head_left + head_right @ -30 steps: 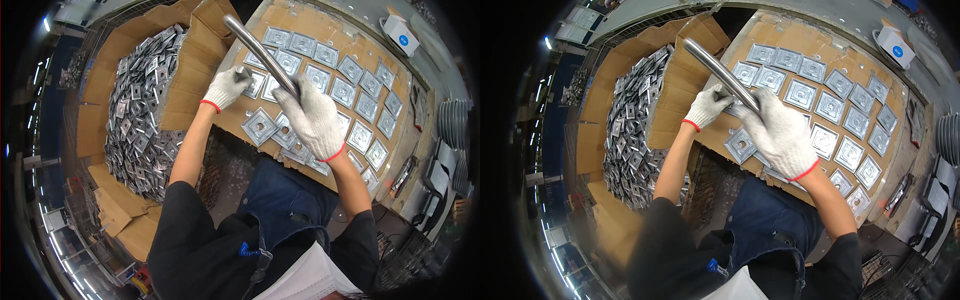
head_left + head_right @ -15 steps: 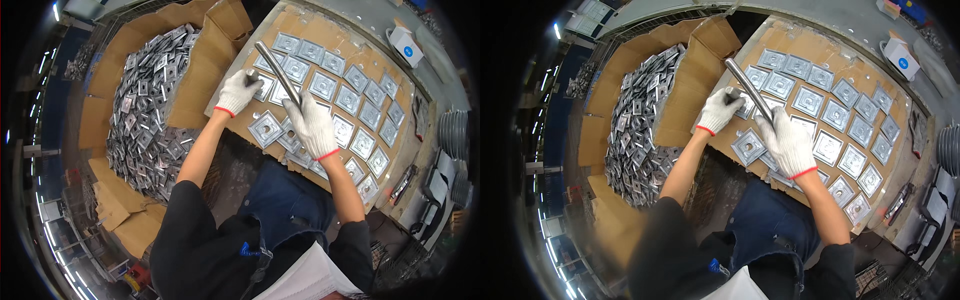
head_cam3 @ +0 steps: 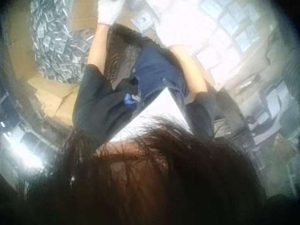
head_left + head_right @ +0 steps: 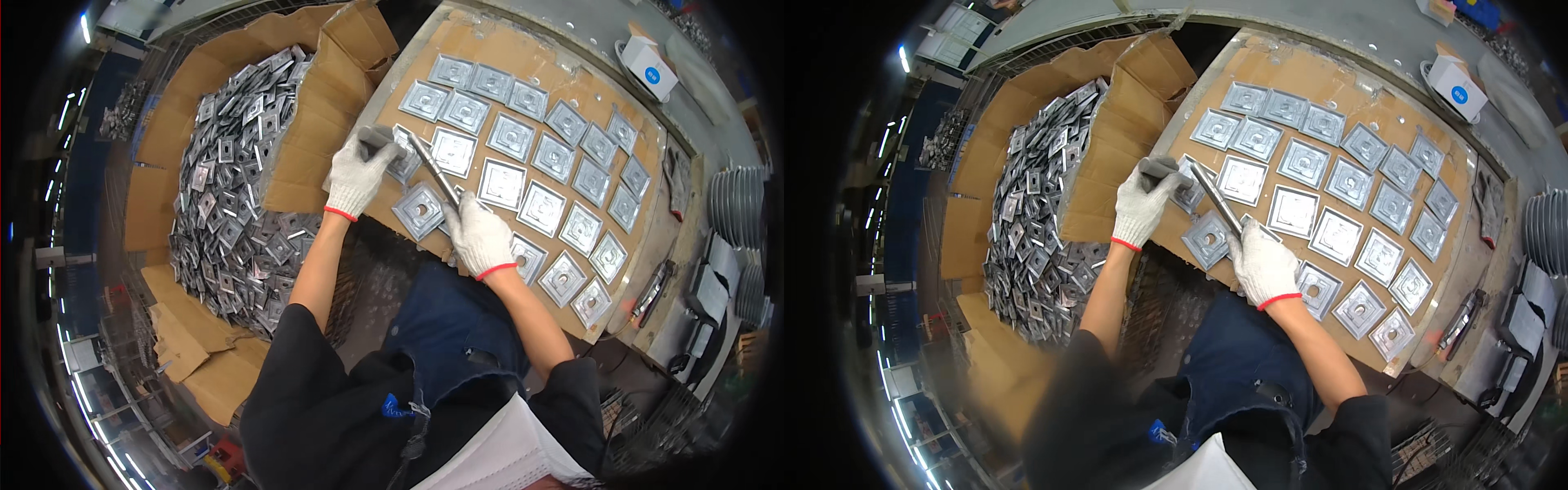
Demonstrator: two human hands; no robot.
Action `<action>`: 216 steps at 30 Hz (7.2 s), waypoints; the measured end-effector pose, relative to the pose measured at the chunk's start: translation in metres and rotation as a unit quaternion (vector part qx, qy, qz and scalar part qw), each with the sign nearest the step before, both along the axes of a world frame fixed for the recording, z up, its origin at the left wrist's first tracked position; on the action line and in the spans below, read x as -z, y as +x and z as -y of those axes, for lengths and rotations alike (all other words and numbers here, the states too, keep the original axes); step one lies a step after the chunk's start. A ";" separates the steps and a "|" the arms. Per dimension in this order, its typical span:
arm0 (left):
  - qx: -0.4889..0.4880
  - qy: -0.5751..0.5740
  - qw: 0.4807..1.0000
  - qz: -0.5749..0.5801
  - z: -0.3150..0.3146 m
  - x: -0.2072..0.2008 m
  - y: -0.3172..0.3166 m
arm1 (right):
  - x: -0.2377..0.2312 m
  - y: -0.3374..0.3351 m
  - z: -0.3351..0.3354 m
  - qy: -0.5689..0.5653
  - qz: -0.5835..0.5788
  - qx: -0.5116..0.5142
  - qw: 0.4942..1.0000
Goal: Use a metal rod as a hammer to strike a punch tool into the center of small square metal plates arranged on a cardboard surface.
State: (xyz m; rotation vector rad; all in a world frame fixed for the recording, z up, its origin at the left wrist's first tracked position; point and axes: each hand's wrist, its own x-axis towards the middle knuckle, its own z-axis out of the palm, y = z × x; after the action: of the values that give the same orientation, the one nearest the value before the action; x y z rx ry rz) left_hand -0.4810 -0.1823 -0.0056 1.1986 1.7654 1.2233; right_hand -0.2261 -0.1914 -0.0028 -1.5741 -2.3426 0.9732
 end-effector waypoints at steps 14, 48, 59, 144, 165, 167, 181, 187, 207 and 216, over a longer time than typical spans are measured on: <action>-0.038 0.053 0.998 0.015 0.027 -0.011 0.012 | -0.011 -0.009 -0.015 -0.051 -0.037 -0.018 0.998; -0.053 -0.049 0.985 -0.154 -0.052 0.027 0.100 | 0.007 0.120 0.058 -0.180 -0.078 0.150 0.969; 0.013 -0.036 0.989 -0.140 -0.051 0.025 0.084 | -0.075 0.079 -0.008 -0.058 -0.123 0.116 0.984; 0.065 -0.092 0.979 -0.169 -0.046 -0.014 0.051 | -0.001 0.034 0.003 0.019 0.001 0.069 0.997; 0.053 -0.002 0.997 0.064 -0.031 -0.046 0.079 | -0.025 0.101 0.009 -0.132 -0.055 0.136 0.980; 0.086 0.038 0.987 0.131 -0.040 -0.028 0.091 | -0.009 0.119 0.025 -0.108 -0.099 0.159 0.976; 0.158 -0.037 0.985 0.062 -0.052 0.017 0.173 | 0.029 0.184 0.096 -0.169 -0.124 0.277 0.938; 0.135 0.029 0.990 -0.029 -0.046 0.040 0.173 | 0.027 0.182 0.088 -0.161 -0.126 0.256 0.945; 0.202 -0.075 0.973 -0.082 -0.049 0.046 0.167 | -0.054 0.123 -0.005 0.035 0.099 0.062 0.993; 0.148 -0.030 0.987 -0.051 -0.040 0.026 0.174 | -0.030 0.139 0.032 0.028 -0.048 0.185 0.981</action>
State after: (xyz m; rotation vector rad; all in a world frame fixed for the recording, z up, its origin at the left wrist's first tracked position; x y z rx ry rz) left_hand -0.3074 -0.1425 -0.0316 1.4490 1.6122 0.9437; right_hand -0.0867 -0.2232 0.0271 -1.8065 -1.9003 0.8656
